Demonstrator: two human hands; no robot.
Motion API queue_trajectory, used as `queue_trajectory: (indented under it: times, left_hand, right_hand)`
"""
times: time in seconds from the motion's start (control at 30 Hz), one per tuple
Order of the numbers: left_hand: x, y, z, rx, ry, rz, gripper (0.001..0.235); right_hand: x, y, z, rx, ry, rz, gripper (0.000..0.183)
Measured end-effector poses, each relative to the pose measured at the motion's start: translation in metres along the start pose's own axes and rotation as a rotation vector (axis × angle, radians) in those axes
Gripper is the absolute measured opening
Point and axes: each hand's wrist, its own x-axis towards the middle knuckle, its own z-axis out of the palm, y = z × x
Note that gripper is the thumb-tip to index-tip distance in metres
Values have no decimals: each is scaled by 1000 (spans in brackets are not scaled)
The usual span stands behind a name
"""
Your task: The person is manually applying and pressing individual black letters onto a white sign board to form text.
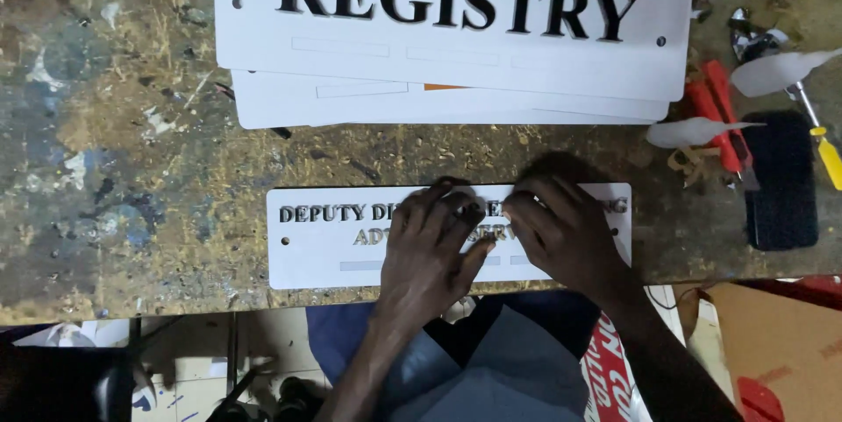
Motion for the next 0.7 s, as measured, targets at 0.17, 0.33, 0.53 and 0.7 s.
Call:
queue_trajectory:
  times: [0.17,0.33,0.53,0.7]
  left_hand:
    - [1,0,-2,4,4,11,40]
    - [-2,-1,0,-21,-2,24,39]
    - [-1,-1,-1,17,-21,35,39]
    - [-2,-2,1,24,-2,36,39]
  right_hand:
    - [-11,8,5,55,8,-5,14]
    - [-12,4,-9,183,23,114,19]
    - [-4,11,-4,449,80,305,15]
    - [28,8,-1,556,126,260,15]
